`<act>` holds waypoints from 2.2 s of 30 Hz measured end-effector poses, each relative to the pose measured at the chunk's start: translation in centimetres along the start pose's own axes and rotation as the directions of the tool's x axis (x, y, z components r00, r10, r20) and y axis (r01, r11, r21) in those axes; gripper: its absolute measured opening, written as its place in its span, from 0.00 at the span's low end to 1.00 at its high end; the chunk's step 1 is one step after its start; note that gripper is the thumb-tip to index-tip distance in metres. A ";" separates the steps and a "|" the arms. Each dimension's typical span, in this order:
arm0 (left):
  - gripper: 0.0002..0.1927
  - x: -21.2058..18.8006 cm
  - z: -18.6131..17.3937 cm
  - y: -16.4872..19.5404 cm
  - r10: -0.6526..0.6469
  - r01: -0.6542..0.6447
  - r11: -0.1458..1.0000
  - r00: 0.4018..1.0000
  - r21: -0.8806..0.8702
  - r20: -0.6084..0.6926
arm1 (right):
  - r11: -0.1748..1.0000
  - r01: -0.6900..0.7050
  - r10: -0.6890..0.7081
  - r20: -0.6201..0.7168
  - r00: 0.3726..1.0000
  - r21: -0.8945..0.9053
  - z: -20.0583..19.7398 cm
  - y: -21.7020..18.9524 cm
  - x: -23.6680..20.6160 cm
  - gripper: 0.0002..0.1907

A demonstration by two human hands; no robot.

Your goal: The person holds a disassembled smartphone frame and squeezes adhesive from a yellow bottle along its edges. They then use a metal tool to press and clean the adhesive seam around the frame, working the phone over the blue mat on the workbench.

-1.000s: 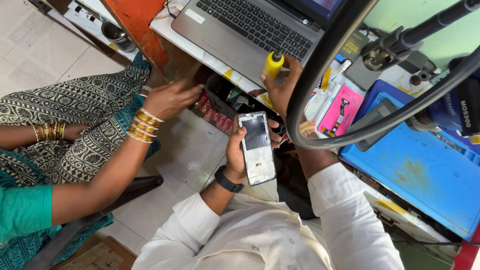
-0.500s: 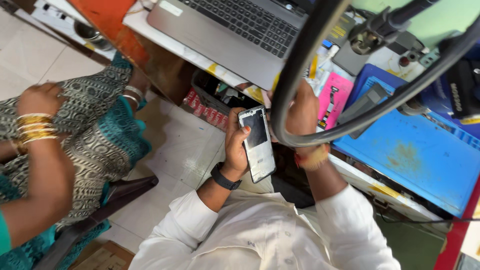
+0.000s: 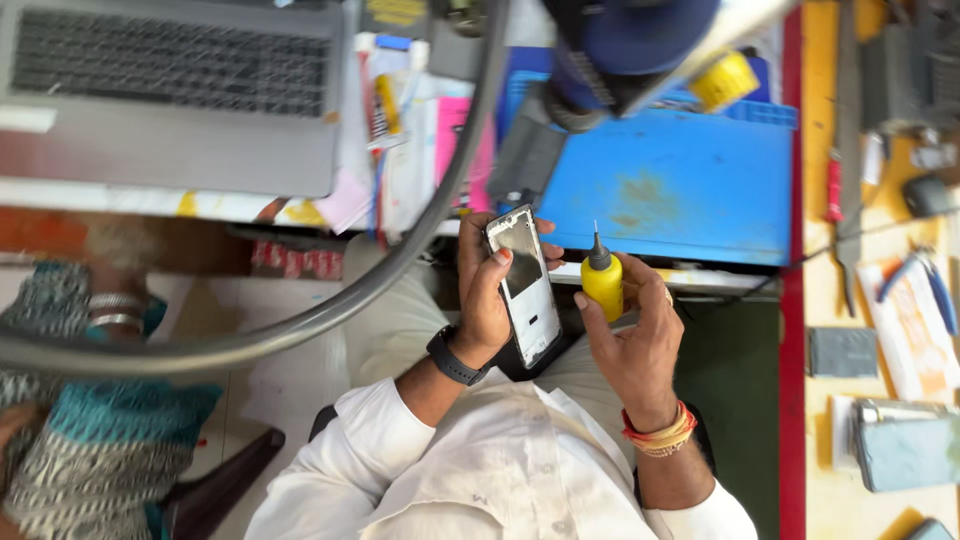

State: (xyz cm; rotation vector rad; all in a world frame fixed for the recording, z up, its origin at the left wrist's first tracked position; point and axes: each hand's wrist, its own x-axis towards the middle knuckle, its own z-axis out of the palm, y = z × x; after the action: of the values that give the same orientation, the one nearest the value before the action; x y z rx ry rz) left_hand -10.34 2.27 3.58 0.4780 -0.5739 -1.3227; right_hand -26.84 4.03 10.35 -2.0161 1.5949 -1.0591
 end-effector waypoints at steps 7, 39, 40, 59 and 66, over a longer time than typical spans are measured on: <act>0.19 3.2 3.9 -4.9 -0.029 0.028 0.999 0.999 0.026 0.040 | 0.988 0.033 -0.047 -0.091 0.995 -0.153 -3.5 3.6 1.3 0.25; 0.24 6.8 5.3 -5.7 -0.134 0.153 0.986 0.959 -0.062 0.249 | 0.961 0.069 -0.095 -0.084 0.992 -0.268 -5.5 3.0 5.5 0.25; 0.25 6.7 5.3 -5.7 -0.143 0.165 0.984 0.957 -0.066 0.251 | 0.960 0.072 -0.097 -0.082 0.992 -0.269 -5.6 3.0 5.5 0.25; 0.24 6.7 3.7 -5.0 -0.384 0.429 0.896 0.879 -0.117 0.281 | 0.972 0.084 -0.102 -0.071 0.992 -0.220 -6.1 3.9 5.2 0.25; 0.24 6.6 3.6 -5.0 -0.388 0.430 0.896 0.879 -0.111 0.277 | 0.970 0.089 -0.106 -0.065 0.992 -0.227 -6.2 4.0 5.2 0.25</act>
State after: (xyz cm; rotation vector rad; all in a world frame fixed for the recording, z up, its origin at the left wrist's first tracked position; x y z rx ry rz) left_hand -15.41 -5.20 3.98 0.3016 -0.5775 -1.8431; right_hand -33.69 -1.01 13.43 -2.2465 1.7384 -1.0432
